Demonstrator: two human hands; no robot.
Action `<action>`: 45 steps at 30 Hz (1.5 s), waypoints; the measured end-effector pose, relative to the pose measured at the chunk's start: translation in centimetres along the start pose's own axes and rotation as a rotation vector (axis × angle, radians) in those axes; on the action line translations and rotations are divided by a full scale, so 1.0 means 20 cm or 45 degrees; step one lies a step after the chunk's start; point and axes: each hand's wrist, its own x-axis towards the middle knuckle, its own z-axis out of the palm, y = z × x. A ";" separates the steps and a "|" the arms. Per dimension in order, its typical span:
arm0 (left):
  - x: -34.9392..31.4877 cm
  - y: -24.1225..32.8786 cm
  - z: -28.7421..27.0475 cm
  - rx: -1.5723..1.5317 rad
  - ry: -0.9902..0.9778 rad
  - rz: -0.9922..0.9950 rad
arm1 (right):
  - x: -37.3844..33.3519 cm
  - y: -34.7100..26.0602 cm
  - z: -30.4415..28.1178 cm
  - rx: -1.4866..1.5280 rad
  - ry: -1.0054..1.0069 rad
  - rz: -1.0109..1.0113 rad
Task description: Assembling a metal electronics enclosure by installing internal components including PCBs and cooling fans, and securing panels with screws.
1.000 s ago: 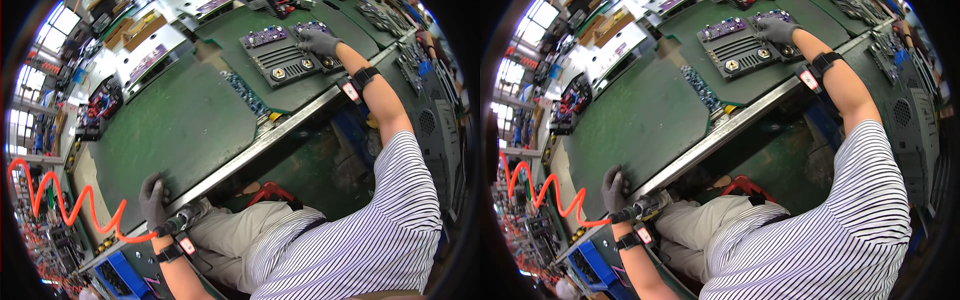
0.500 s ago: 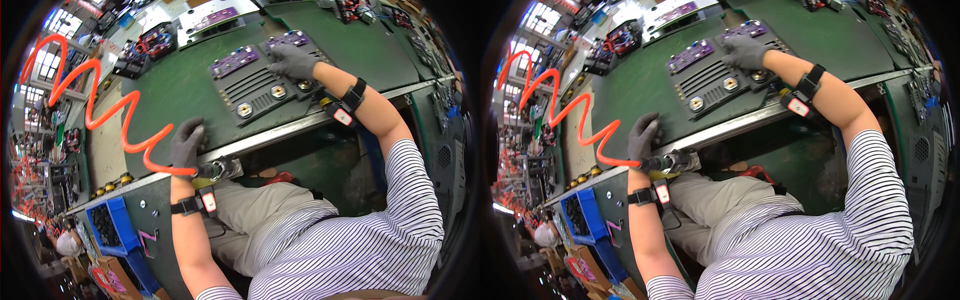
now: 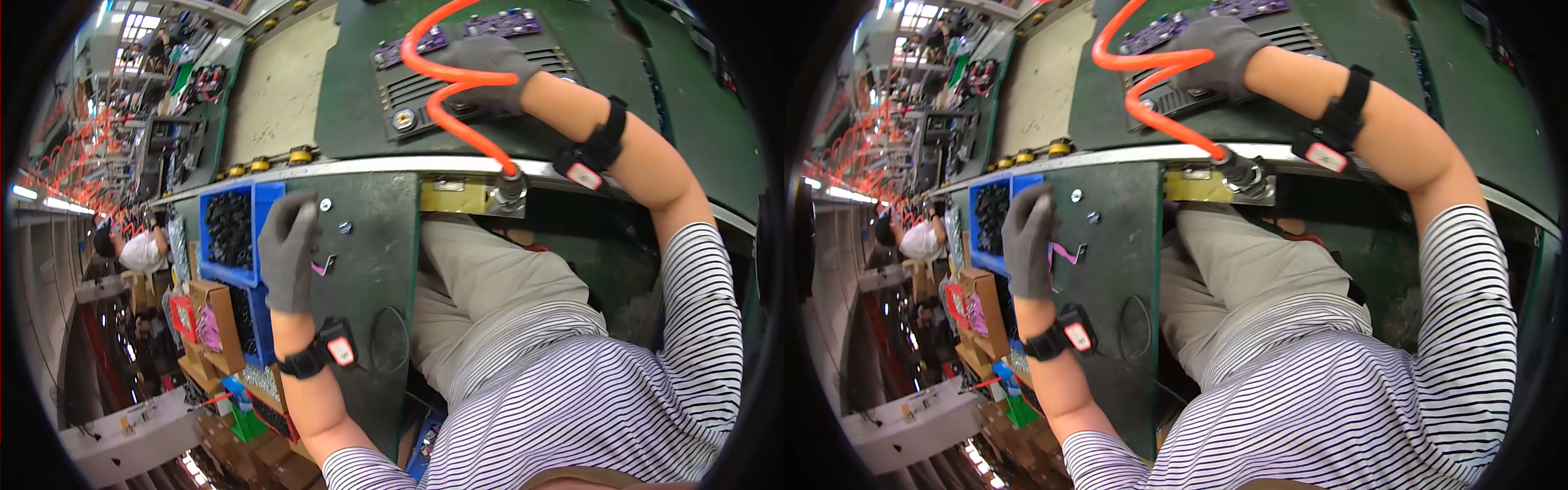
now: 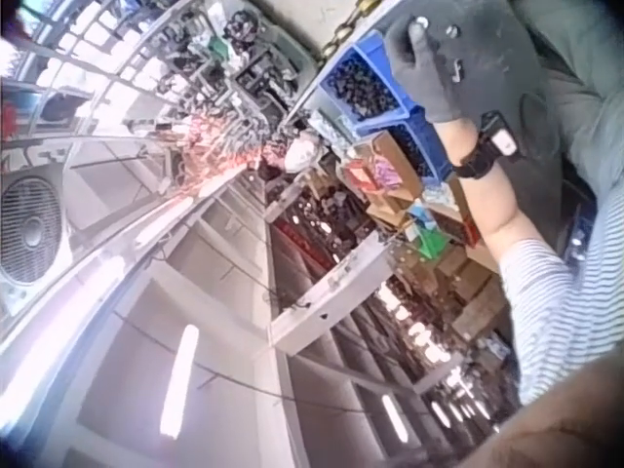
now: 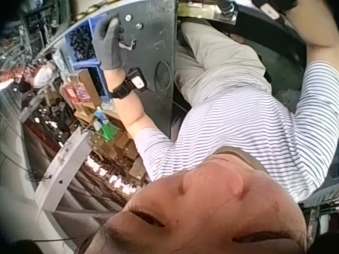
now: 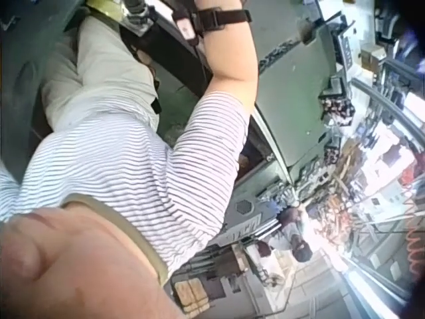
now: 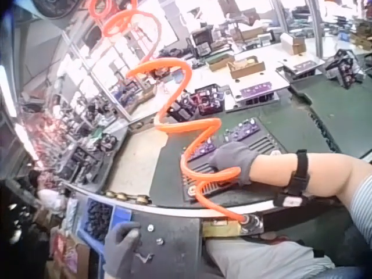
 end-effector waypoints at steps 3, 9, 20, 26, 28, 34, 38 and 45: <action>-0.24 -0.09 -0.20 0.068 0.136 -0.150 | -0.03 -0.03 0.00 0.351 -0.099 -0.137; -0.55 -0.41 -0.41 0.008 0.357 -0.398 | -0.01 -0.10 -0.08 0.183 -0.310 0.050; -0.58 -0.64 -0.50 0.928 0.446 0.004 | 0.30 -0.63 0.24 0.043 -0.353 -1.069; -0.44 -0.61 -0.44 1.196 0.303 0.029 | 0.45 -0.90 0.55 -0.240 -0.370 -1.299; -0.41 -0.62 -0.47 1.287 0.266 -0.107 | 0.45 -0.94 0.58 -0.358 -0.464 -1.306; -0.28 -0.64 -0.44 1.420 0.185 -0.228 | 0.42 -0.85 0.50 0.463 -0.488 -0.757; -0.21 -0.68 -0.41 1.358 0.160 -0.301 | 0.45 -0.54 0.28 0.898 -0.527 -0.333; -0.20 -0.63 -0.56 0.939 -0.113 -0.628 | 0.27 0.00 -0.10 1.223 -0.232 -0.007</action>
